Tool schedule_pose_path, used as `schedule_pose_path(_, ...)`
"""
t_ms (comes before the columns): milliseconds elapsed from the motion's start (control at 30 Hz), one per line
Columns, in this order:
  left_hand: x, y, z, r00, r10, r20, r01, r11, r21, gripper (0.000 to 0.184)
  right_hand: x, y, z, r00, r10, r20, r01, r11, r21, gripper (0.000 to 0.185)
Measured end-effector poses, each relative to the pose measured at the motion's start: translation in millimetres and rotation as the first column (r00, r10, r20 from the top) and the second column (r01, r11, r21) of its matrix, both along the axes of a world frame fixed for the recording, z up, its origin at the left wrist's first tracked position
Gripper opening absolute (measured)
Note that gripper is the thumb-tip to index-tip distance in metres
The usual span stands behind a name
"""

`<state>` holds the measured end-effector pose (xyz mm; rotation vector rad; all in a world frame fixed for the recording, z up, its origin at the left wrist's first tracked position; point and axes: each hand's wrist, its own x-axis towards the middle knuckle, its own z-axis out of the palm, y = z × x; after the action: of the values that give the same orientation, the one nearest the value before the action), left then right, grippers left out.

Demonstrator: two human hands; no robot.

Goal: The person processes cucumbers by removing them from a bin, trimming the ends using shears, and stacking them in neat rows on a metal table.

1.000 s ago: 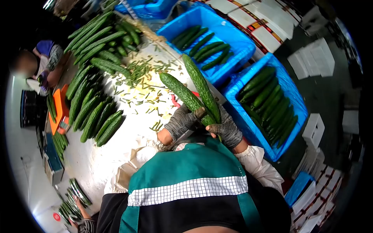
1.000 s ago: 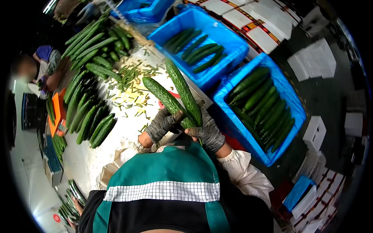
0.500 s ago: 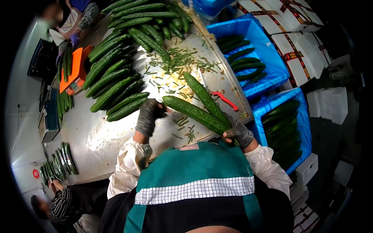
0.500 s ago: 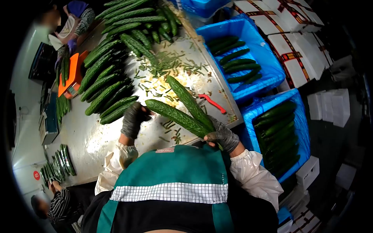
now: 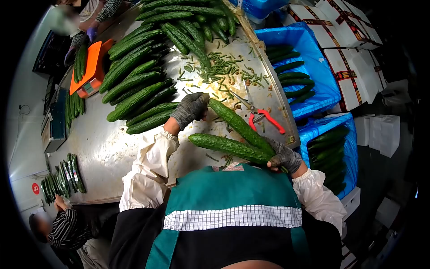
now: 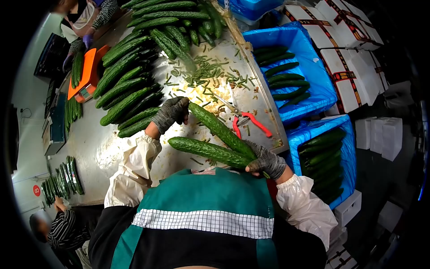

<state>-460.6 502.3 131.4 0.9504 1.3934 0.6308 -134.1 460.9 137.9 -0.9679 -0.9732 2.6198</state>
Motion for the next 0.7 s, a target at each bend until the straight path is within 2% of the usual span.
schedule_pose_path(100, -10, 1, -11, 0.976, 0.158, 0.149, -0.156, 0.987, -0.020, 0.030, 1, -2, 1, 0.999, -0.005, -0.045, 0.002, 0.998, -0.068, 0.095)
schedule_pose_path(167, -13, 6, -12, 0.954, 0.292, -0.066, -0.295, 0.955, -0.039, 0.027, 3, -4, -2, 0.999, -0.007, -0.047, 0.004, 0.998, -0.069, 0.095)
schedule_pose_path(233, -34, 6, -39, 0.932, 0.348, -0.100, -0.331, 0.931, 0.154, 0.025, 2, -3, 2, 1.000, -0.004, -0.027, 0.003, 0.999, -0.050, 0.091)
schedule_pose_path(267, -42, 3, -36, 0.899, 0.271, -0.346, -0.177, 0.944, 0.278, 0.032, 2, -3, 4, 1.000, -0.003, -0.009, 0.003, 1.000, -0.029, 0.086)
schedule_pose_path(333, -40, -1, -16, 0.792, 0.210, -0.573, 0.008, 0.935, 0.354, 0.043, 1, -2, -2, 1.000, -0.001, 0.000, 0.001, 1.000, 0.027, 0.085)
schedule_pose_path(367, -30, -4, 9, 0.627, 0.186, -0.757, 0.309, 0.832, 0.461, 0.054, 0, 1, -4, 1.000, 0.007, 0.006, -0.008, 0.996, 0.085, 0.084)
schedule_pose_path(400, -19, -8, 34, 0.416, 0.227, -0.881, 0.599, 0.660, 0.453, 0.065, -3, 4, -3, 1.000, 0.005, 0.007, -0.006, 0.997, 0.082, 0.084)
schedule_pose_path(433, -5, -15, 56, 0.385, -0.049, -0.922, 0.682, 0.688, 0.248, 0.079, -6, 9, -1, 0.998, 0.060, 0.013, -0.061, 0.993, 0.100, 0.083)
schedule_pose_path(467, 9, -22, 67, 0.302, -0.213, -0.929, 0.791, 0.600, 0.119, 0.090, -10, 15, 2, 0.993, 0.114, 0.020, -0.115, 0.986, 0.118, 0.082)
schedule_pose_path(500, 17, -30, 63, 0.280, -0.259, -0.924, 0.879, 0.457, 0.138, 0.098, -16, 19, 8, 0.993, 0.112, 0.024, -0.114, 0.987, 0.115, 0.082)
schedule_pose_path(567, 38, -42, 49, 0.207, -0.221, -0.953, 0.942, 0.309, 0.133, 0.100, -29, 28, 19, 0.980, 0.186, 0.076, -0.196, 0.967, 0.164, 0.080)
schedule_pose_path(633, 51, -40, 45, 0.164, -0.324, -0.932, 0.951, 0.304, 0.062, 0.101, -40, 37, 17, 0.974, 0.219, 0.063, -0.228, 0.951, 0.209, 0.076)
schedule_pose_path(667, 52, -39, 35, 0.140, -0.260, -0.956, 0.960, 0.270, 0.067, 0.099, -46, 39, 14, 0.964, 0.243, 0.105, -0.265, 0.897, 0.353, 0.075)
schedule_pose_path(700, 54, -39, 33, 0.140, -0.263, -0.955, 0.964, 0.257, 0.071, 0.099, -49, 43, 13, 0.960, 0.247, 0.129, -0.279, 0.864, 0.419, 0.075)
